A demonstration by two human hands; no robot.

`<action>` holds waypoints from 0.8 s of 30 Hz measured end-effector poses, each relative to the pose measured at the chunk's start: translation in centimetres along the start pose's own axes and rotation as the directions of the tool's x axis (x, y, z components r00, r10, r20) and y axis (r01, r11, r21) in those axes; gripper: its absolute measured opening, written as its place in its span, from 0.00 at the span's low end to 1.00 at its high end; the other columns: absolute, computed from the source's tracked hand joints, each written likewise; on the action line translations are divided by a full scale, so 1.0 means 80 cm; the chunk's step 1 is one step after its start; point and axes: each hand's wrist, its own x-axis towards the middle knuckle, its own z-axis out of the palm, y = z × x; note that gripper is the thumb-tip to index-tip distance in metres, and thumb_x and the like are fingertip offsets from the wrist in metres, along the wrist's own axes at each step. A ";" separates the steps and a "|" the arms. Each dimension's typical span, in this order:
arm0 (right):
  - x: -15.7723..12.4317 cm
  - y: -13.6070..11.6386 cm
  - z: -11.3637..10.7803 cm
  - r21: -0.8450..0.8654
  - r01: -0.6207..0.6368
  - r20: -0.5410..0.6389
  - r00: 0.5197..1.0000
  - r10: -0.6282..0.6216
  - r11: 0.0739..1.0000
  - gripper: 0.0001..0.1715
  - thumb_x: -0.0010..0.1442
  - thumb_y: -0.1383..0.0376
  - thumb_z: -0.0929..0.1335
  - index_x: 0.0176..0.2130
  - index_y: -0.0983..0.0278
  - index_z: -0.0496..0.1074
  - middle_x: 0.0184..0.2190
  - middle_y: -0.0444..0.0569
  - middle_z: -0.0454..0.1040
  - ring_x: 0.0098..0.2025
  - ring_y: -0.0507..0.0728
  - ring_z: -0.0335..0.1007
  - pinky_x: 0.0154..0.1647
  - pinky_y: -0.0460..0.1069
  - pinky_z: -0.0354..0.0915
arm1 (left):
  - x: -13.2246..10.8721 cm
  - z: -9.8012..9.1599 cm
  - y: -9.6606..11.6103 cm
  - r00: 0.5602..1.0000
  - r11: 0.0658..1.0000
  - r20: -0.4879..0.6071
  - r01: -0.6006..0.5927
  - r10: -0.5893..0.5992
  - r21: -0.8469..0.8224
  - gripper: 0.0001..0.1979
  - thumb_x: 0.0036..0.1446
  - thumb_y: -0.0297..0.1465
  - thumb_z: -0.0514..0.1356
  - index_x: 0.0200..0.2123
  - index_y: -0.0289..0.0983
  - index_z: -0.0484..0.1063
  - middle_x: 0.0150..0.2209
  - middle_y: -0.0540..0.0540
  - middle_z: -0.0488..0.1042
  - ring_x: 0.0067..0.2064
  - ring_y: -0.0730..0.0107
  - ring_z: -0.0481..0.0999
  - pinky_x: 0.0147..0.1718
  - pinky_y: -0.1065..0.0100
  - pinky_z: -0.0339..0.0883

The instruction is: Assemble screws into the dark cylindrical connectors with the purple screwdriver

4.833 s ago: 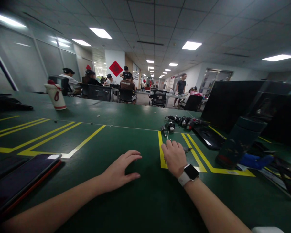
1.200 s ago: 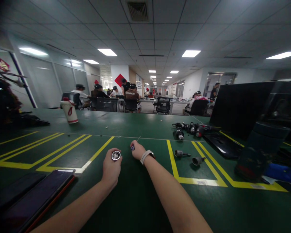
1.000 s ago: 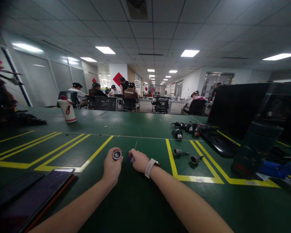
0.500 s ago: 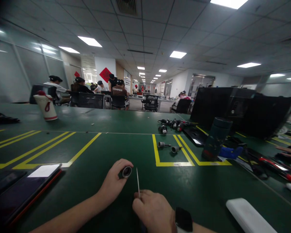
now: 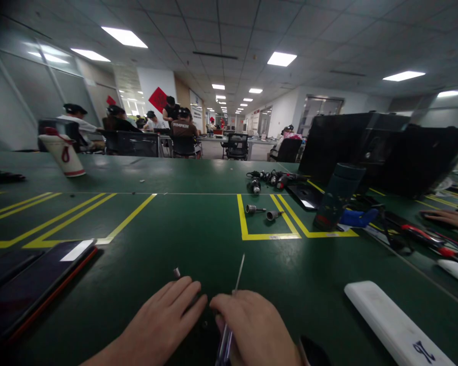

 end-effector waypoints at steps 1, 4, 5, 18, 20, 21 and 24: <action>0.001 -0.001 -0.008 0.035 -0.064 0.003 0.998 0.064 0.997 0.14 0.60 0.69 0.61 0.45 0.62 0.69 0.32 0.49 0.79 0.31 0.56 0.76 0.33 0.48 0.72 | -0.002 0.002 -0.001 1.000 1.000 -0.013 -0.006 0.006 0.018 0.11 0.60 0.24 0.51 0.41 0.35 0.71 0.41 0.41 0.75 0.45 0.59 0.71 0.42 0.61 0.66; 0.003 0.003 -0.022 0.183 -0.278 0.004 0.959 0.282 0.943 0.15 0.61 0.62 0.62 0.47 0.59 0.69 0.30 0.47 0.77 0.27 0.54 0.73 0.30 0.47 0.69 | -0.007 0.002 -0.007 0.998 0.999 -0.052 0.039 -0.038 0.012 0.14 0.58 0.21 0.50 0.43 0.37 0.71 0.46 0.40 0.72 0.49 0.56 0.68 0.43 0.59 0.66; 0.003 0.006 -0.022 0.244 -0.353 0.020 0.933 0.359 0.903 0.14 0.61 0.59 0.62 0.44 0.60 0.72 0.29 0.47 0.76 0.27 0.53 0.72 0.30 0.47 0.68 | -0.008 0.000 -0.011 0.994 0.996 -0.065 0.083 -0.084 -0.012 0.16 0.57 0.20 0.50 0.44 0.38 0.71 0.47 0.39 0.71 0.50 0.55 0.67 0.43 0.58 0.67; 0.004 0.011 0.000 0.584 -0.661 0.426 0.743 0.516 0.471 0.12 0.56 0.59 0.65 0.29 0.66 0.68 0.23 0.45 0.69 0.26 0.51 0.65 0.27 0.46 0.61 | 0.018 -0.036 -0.024 0.480 -0.202 0.609 0.656 -0.631 -0.727 0.20 0.44 0.27 0.61 0.45 0.38 0.70 0.41 0.45 0.75 0.38 0.59 0.77 0.31 0.63 0.72; 0.004 0.009 -0.002 0.525 -0.660 0.413 0.749 0.518 0.537 0.10 0.57 0.61 0.64 0.29 0.66 0.68 0.23 0.46 0.70 0.26 0.52 0.66 0.27 0.46 0.62 | 0.019 -0.038 -0.022 0.462 -0.296 0.646 0.623 -0.607 -0.724 0.21 0.43 0.25 0.61 0.44 0.38 0.70 0.42 0.45 0.75 0.40 0.60 0.77 0.34 0.63 0.72; 0.005 0.007 -0.004 0.483 -0.645 0.389 0.764 0.515 0.592 0.10 0.56 0.62 0.64 0.29 0.65 0.69 0.23 0.47 0.70 0.26 0.53 0.66 0.27 0.47 0.62 | 0.018 -0.039 -0.021 0.464 -0.323 0.655 0.609 -0.596 -0.725 0.21 0.42 0.24 0.62 0.44 0.38 0.70 0.42 0.45 0.76 0.41 0.60 0.77 0.37 0.63 0.71; 0.008 -0.002 -0.013 0.348 -0.502 0.323 0.857 0.402 0.792 0.06 0.54 0.68 0.64 0.27 0.65 0.70 0.24 0.47 0.72 0.28 0.53 0.67 0.30 0.47 0.63 | 0.017 -0.042 -0.017 0.466 -0.383 0.678 0.580 -0.569 -0.720 0.23 0.40 0.22 0.61 0.44 0.37 0.71 0.41 0.46 0.77 0.43 0.61 0.76 0.45 0.62 0.67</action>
